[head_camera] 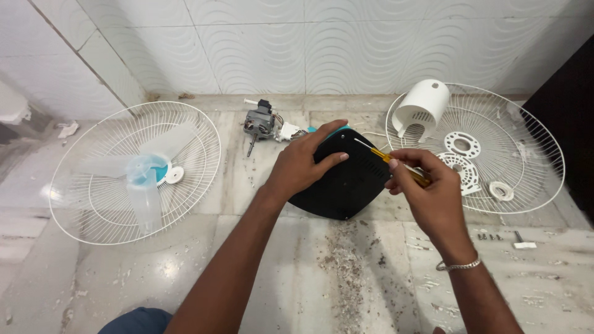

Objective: The person assembles a disassembled electric fan by securing the base with a screwdriver. They tighten screws on the black base plate while other fan components lie nearby on the floor.

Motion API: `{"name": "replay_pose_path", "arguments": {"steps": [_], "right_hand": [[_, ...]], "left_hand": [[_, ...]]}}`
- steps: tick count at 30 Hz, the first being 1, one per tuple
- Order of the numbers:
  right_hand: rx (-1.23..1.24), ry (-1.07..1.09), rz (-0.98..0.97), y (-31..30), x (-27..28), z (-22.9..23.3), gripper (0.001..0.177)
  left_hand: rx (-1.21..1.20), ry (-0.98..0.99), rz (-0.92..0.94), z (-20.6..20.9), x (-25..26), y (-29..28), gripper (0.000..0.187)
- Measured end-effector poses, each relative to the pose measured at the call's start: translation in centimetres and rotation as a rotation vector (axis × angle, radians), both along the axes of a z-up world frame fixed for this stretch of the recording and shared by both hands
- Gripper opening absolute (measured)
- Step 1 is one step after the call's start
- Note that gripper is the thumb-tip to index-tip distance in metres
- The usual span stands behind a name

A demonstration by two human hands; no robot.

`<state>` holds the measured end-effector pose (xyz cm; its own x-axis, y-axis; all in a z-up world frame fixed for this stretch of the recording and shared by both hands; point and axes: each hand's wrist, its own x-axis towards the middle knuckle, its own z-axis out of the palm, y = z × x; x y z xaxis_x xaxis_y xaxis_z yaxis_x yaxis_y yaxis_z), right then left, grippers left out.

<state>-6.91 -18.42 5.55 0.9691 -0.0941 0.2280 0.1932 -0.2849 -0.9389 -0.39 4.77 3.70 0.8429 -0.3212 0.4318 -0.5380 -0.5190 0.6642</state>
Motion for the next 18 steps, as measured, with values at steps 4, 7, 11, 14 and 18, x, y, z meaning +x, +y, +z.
{"name": "replay_pose_path", "arguments": {"steps": [4,7,11,14,18], "right_hand": [[0.030,-0.007,-0.014,0.6,0.2,-0.6,0.025],[0.009,-0.027,-0.018,1.1,0.3,-0.9,0.027],[-0.081,-0.103,-0.042,1.2,0.5,-1.3,0.025],[-0.110,-0.143,-0.057,1.2,0.7,-1.6,0.026],[-0.107,-0.162,-0.068,1.3,0.9,-1.8,0.026]], "left_hand": [[0.002,0.031,0.004,0.2,0.0,-0.5,0.060],[0.035,-0.015,0.011,0.2,0.3,-0.9,0.060],[0.019,-0.121,-0.052,-0.5,1.1,-1.4,0.060],[0.062,-0.146,-0.040,-1.1,1.6,-1.7,0.061],[0.113,-0.185,-0.007,-1.4,2.0,-1.8,0.064]]}}
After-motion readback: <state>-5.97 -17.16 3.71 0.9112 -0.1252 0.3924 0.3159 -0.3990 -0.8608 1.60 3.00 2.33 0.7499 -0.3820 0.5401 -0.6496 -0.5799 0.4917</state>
